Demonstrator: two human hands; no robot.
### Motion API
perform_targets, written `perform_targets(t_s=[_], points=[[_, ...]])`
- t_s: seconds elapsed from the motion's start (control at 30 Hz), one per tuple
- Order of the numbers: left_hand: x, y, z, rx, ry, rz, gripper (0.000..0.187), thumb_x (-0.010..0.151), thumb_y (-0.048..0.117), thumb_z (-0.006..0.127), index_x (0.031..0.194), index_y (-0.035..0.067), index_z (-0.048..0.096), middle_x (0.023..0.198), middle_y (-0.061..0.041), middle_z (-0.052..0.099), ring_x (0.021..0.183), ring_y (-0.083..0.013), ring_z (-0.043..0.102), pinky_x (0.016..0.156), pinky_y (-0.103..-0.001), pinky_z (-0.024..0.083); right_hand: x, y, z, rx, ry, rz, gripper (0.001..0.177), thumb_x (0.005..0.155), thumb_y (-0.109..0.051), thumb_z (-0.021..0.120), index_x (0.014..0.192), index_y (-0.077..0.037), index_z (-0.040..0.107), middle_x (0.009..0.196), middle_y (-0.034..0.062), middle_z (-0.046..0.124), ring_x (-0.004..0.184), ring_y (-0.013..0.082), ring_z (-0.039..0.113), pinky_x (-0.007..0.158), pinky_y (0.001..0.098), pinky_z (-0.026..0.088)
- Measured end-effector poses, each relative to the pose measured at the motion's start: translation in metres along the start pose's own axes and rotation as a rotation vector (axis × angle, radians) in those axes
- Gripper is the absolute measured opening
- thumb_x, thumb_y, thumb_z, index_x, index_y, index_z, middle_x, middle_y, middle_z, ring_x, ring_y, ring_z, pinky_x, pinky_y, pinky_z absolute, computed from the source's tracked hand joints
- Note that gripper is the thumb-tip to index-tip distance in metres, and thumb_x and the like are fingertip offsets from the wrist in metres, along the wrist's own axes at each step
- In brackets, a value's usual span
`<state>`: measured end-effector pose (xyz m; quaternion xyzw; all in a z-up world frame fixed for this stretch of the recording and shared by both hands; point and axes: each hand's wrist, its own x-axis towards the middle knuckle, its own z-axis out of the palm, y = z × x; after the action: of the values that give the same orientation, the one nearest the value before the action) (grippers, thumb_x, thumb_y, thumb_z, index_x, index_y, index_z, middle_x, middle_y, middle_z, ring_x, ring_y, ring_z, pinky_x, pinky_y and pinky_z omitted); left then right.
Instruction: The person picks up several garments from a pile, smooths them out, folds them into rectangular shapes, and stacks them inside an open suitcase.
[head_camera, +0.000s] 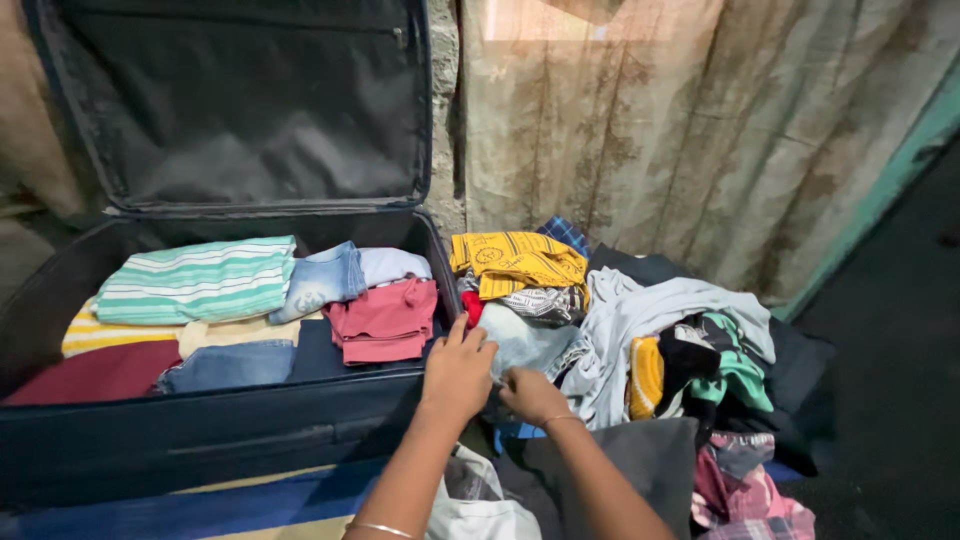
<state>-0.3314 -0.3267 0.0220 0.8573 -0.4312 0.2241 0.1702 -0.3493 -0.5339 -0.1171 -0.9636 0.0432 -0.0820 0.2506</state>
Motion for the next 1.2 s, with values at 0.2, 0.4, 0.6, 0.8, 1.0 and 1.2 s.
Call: perform_targets(t_s=[0.2, 0.4, 0.6, 0.8, 1.0, 1.2], points=[[0.015, 0.021, -0.028, 0.012, -0.219, -0.229, 0.075, 0.071, 0.036, 0.086, 0.137, 0.017, 0.056, 0.140, -0.008, 0.055, 0.140, -0.0300, 0.037, 0.113, -0.062, 0.026, 0.050, -0.021, -0.109, 0.108, 0.312, -0.071, 0.044, 0.095, -0.037, 0.041, 0.088, -0.002, 0.066, 0.089, 0.0239, 0.071, 0.085, 0.0425, 0.069, 0.080, 0.0508, 0.052], [0.065, 0.030, 0.004, -0.480, -0.033, -0.491, 0.071, 0.075, 0.033, 0.082, 0.136, 0.014, 0.052, 0.130, -0.013, 0.064, 0.126, -0.0324, 0.058, 0.103, -0.053, 0.043, 0.061, -0.123, -0.251, 0.384, 0.453, -0.049, 0.032, 0.097, -0.027, 0.055, 0.082, 0.000, 0.060, 0.070, 0.0157, 0.061, 0.067, 0.0223, 0.059, 0.063, 0.0397, 0.049], [0.110, 0.029, 0.023, -0.704, 0.192, -0.532, 0.036, 0.075, 0.015, 0.069, 0.110, 0.011, 0.072, 0.102, -0.022, 0.074, 0.102, -0.0409, 0.070, 0.086, -0.047, 0.055, 0.069, -0.164, -0.334, 1.262, 0.496, -0.313, 0.019, 0.103, -0.019, 0.059, 0.086, -0.013, 0.062, 0.072, -0.0062, 0.052, 0.062, 0.0084, 0.046, 0.054, 0.0283, 0.038], [0.132, 0.025, -0.094, -0.502, 0.357, -0.759, 0.019, 0.086, 0.024, 0.069, 0.102, 0.016, 0.075, 0.100, -0.020, 0.073, 0.096, -0.0415, 0.069, 0.082, -0.053, 0.054, 0.035, -0.152, -0.369, 0.355, 0.958, -0.028, 0.023, 0.101, -0.027, 0.066, 0.105, -0.005, 0.069, 0.095, 0.0049, 0.069, 0.088, 0.0182, 0.067, 0.081, 0.0358, 0.052], [0.178, 0.068, -0.189, -0.405, 0.447, -0.465, 0.026, 0.079, 0.017, 0.067, 0.102, 0.023, 0.078, 0.098, -0.017, 0.074, 0.094, -0.0391, 0.070, 0.079, -0.050, 0.055, 0.019, -0.163, -0.367, 0.099, 0.448, -0.866, 0.070, 0.079, -0.013, 0.087, 0.137, 0.003, 0.051, 0.159, 0.0255, 0.037, 0.143, 0.0343, 0.034, 0.108, 0.0483, 0.034], [0.154, 0.035, -0.191, -0.448, 0.315, -0.254, 0.029, 0.072, 0.027, 0.079, 0.098, 0.014, 0.076, 0.095, -0.015, 0.076, 0.094, -0.0351, 0.072, 0.078, -0.045, 0.055, 0.037, -0.171, -0.353, 0.278, 0.264, -0.282, 0.036, 0.081, -0.008, 0.066, 0.115, -0.005, 0.077, 0.097, 0.0088, 0.080, 0.090, 0.0162, 0.071, 0.085, 0.0318, 0.055]])
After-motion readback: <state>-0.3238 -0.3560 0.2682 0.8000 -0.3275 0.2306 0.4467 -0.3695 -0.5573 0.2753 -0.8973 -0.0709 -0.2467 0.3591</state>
